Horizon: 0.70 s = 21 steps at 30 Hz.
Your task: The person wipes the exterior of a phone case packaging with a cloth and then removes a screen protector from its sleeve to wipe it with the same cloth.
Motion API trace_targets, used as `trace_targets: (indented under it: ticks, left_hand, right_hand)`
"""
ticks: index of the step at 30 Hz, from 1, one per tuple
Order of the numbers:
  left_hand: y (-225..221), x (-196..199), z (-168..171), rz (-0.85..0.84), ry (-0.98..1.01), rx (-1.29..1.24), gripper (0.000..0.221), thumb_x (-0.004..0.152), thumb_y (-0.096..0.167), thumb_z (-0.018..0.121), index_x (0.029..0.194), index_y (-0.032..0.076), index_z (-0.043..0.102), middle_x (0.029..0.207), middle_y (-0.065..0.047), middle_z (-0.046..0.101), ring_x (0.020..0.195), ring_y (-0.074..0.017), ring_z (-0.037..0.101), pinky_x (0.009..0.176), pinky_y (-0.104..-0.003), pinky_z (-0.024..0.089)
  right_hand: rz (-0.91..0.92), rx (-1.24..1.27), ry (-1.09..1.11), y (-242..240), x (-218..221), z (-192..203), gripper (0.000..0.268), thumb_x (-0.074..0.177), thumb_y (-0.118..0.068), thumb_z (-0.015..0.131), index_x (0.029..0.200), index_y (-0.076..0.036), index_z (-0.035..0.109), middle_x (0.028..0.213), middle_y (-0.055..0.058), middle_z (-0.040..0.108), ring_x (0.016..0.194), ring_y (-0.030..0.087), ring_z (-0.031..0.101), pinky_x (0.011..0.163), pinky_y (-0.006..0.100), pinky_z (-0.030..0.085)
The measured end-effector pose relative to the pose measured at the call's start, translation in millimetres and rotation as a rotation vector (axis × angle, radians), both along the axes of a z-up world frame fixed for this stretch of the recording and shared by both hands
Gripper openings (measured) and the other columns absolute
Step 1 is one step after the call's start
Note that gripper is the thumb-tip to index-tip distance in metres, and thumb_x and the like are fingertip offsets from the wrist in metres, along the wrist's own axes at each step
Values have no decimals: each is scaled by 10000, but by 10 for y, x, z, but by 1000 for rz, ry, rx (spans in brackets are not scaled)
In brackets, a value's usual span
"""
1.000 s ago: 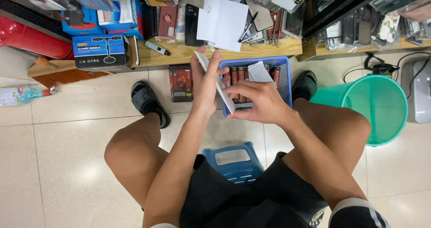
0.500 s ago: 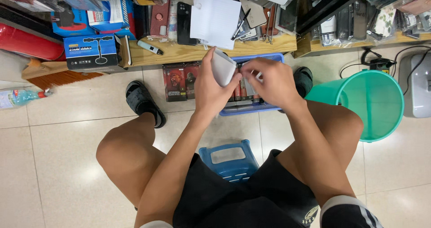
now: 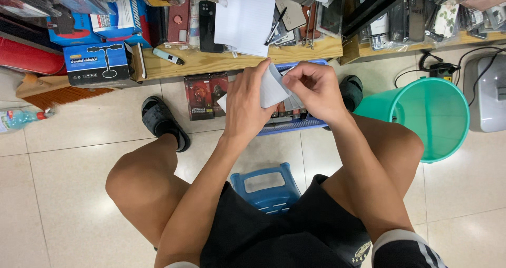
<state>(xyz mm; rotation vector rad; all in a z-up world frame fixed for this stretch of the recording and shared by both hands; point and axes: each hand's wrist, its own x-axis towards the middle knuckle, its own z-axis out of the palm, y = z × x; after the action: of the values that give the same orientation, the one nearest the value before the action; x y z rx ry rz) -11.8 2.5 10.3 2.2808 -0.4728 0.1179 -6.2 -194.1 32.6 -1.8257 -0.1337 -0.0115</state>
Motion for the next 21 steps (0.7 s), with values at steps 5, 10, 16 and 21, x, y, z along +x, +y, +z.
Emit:
trace_targets:
  ticks: [5,10,16,21]
  left_hand:
    - [-1,19,-2,-7,20,-24,1022,731,160,964,1588,162,407,1217,-122,607,1136,-371,627,907,-499,485]
    - [25,34,97,-3,41,-4,1007,744,218,971,1581,146,415,1206,-143,621,1137,-375,646,912,-494,484]
    - [40,32,111,1,107,-41,1003,751,265,972,1583,146,426,1268,-166,635,1189,-391,654,957,-505,485]
    - [74,-20,283,-82,285,-388,1020,755,343,972,1594,187,413,1381,-174,630,1305,-414,621,1057,-533,456]
  right_hand:
    - [-44,85,5,-90,42,-61,122,943,59,692,864,-4,760,642,78,586,581,102,564,526,217,469]
    - [-142,73,-82,-131,77,24,113,988,44,682,891,33,739,600,56,532,587,85,521,549,223,442]
    - [-268,114,-199,-154,84,-3,124,1053,-24,695,944,32,717,627,63,560,652,83,543,616,228,441]
    - [114,250,-240,-43,71,154,648,1032,-450,649,1411,67,555,1278,170,552,1200,210,496,971,383,452]
